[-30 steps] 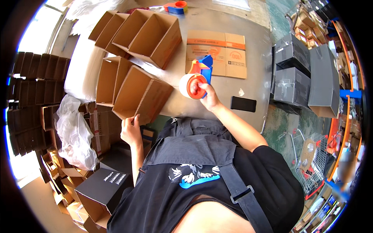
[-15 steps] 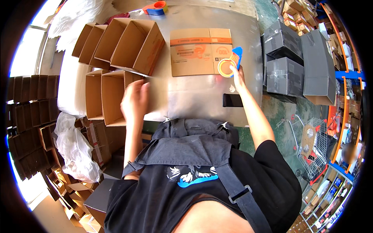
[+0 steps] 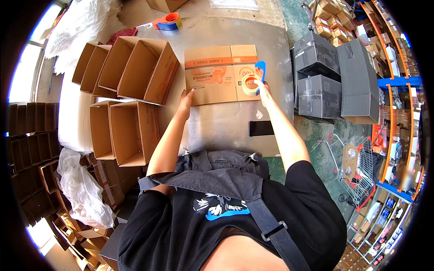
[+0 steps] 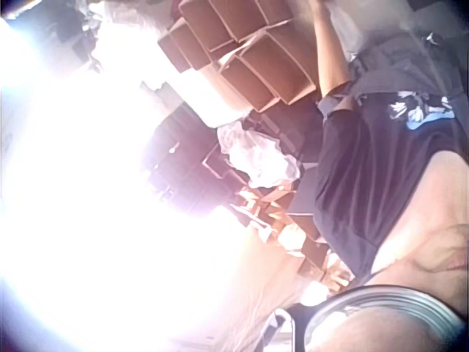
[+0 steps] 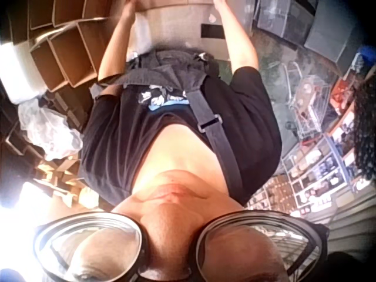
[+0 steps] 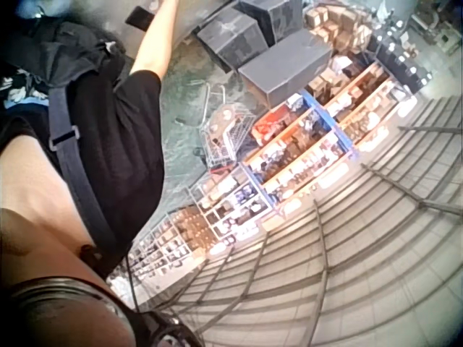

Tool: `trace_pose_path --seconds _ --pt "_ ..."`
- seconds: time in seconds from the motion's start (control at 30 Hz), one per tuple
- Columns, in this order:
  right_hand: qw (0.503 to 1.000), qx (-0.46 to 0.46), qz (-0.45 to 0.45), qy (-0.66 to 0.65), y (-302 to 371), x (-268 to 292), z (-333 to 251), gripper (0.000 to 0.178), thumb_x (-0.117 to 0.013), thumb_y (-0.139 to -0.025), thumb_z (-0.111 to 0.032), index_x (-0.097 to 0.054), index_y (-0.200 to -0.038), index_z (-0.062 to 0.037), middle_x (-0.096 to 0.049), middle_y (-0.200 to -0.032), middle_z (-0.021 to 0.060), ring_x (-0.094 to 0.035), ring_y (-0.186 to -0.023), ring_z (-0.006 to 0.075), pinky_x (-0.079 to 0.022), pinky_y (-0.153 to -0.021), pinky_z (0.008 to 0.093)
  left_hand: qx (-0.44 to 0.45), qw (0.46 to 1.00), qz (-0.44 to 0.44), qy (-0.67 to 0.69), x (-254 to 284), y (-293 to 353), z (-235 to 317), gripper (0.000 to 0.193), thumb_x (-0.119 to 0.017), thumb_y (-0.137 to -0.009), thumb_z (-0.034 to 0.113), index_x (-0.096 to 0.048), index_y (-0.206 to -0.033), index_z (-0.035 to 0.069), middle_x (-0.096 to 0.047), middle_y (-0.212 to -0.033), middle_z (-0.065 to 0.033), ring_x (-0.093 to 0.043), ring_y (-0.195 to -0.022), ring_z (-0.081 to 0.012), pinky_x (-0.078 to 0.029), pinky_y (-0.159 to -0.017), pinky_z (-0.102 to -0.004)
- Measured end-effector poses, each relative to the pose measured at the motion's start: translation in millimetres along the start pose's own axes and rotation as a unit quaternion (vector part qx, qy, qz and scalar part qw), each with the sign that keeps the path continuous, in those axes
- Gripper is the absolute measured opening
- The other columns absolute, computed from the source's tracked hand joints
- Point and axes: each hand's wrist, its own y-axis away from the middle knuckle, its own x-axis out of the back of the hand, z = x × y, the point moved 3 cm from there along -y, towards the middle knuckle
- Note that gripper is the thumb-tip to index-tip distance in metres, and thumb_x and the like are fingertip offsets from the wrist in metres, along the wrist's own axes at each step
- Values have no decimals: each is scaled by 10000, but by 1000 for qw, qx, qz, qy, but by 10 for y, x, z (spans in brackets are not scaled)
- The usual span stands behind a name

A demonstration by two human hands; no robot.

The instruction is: The person walks through a warehouse carrying a stack of flat cardboard boxes and places them on a metal table. They then fold the boxes into shape and seal them with packing tape using a handheld dispenser. The person repeats this process for several boxes, stacking the finished ones on the table.

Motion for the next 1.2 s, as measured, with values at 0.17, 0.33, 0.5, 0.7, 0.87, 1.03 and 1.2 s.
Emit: trace_pose_path --seconds 0.17,0.33,0.5,0.7,0.87,1.03,1.2 --pt "955 54 18 -291 737 103 103 562 -578 -853 -350 -489 -1312 -37 -587 -1207 108 -520 -1150 217 -381 -1007 378 -26 988 38 150 322 604 -146 607 -556 -921 463 -408 -1364 74 -442 -1388 -95 -377 -1285 -226 -235 -1084 -379" --pt "859 6 -67 -508 1589 323 305 629 -491 -845 -447 -463 -1314 -30 -570 -1226 185 -539 -1169 346 -422 -1013 475 -63 956 142 248 931 1632 -91 687 -371 -920 670 -487 -1308 115 -498 -1340 -74 -441 -1236 -198 -288 -1053 -382" --pt "852 25 -200 -483 2288 118 -180 585 -454 -873 -401 -463 -1337 -44 -560 -1292 182 -491 -1261 338 -339 -1090 461 -270 933 93 217 1102 2611 527 845 -261 -874 778 -490 -1299 84 -504 -1354 -151 -415 -1315 -259 -347 -1071 -419" --pt "868 164 -140 -447 2532 -30 -678 698 -471 -853 -432 -373 -1405 -17 -428 -1418 240 -384 -1348 373 -307 -1111 441 -276 945 94 -149 1295 2811 767 282 -763 -757 16 -671 -1022 -18 -610 -1205 -130 -579 -1134 -213 -491 -930 -317" --pt "871 278 -152 -376 2609 -117 -1015 744 -526 -824 -425 -352 -1408 2 -371 -1451 260 -388 -1338 340 -329 -1072 433 -288 903 54 -313 1176 2702 889 455 -855 -656 120 -677 -1040 -46 -584 -1285 -179 -614 -1122 -247 -513 -926 -327" --pt "869 199 -183 -415 2481 -408 -751 606 -527 -844 -266 -386 -1364 10 -475 -1352 207 -440 -1298 307 -334 -1091 417 -473 730 -28 -492 766 2497 748 425 -765 -738 170 -649 -1118 18 -392 -1463 -194 -470 -1287 -330 -464 -1002 -363" --pt "876 138 -161 -434 2587 -394 -471 499 -544 -859 -156 -433 -1316 11 -536 -1282 125 -512 -1216 246 -381 -1056 387 -585 537 -16 -608 543 2329 468 353 -566 -808 55 -612 -1158 37 -507 -1374 -124 -497 -1261 -296 -380 -1084 -438"
